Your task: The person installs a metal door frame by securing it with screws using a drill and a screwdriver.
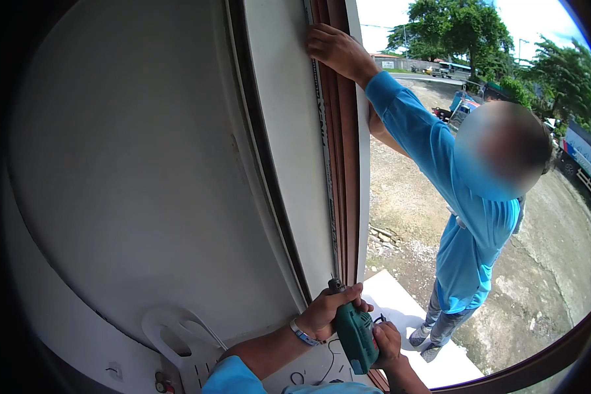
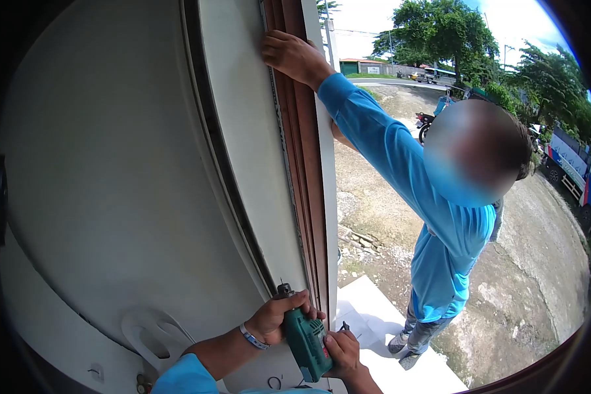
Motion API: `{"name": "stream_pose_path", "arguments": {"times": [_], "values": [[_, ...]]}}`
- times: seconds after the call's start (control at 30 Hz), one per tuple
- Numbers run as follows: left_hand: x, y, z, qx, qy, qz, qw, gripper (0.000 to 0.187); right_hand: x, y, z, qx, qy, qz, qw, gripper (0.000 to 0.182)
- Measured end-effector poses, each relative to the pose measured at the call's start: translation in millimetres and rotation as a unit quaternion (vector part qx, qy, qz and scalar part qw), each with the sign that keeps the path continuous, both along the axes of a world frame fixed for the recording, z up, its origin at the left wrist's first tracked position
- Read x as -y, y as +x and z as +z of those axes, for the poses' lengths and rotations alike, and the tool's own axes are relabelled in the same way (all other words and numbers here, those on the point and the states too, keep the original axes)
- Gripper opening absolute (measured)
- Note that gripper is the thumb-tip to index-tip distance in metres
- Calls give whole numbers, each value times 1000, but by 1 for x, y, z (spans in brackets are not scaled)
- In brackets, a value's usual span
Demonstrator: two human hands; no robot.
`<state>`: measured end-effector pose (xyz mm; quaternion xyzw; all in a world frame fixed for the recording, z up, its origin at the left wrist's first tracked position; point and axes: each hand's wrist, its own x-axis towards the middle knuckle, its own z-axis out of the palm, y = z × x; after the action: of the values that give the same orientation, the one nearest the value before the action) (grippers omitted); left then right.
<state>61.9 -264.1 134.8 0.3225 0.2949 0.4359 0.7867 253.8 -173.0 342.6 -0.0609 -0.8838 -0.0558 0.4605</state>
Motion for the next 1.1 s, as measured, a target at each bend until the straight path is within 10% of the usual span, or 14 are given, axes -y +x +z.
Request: {"name": "stream_pose_path", "arguments": {"times": [0.3,0.5,1.1], "values": [[1,3,-4,131,18,44,990,31,28,11,-72,-26,-42,-9,999,92],[-5,-3,-29,137,47,144,979,30,129,-2,-346,-148,-153,-90,973,91],[4,-23,-47,71,-6,275,959,29,153,-33,-345,-99,-248,-90,960,91]]}}
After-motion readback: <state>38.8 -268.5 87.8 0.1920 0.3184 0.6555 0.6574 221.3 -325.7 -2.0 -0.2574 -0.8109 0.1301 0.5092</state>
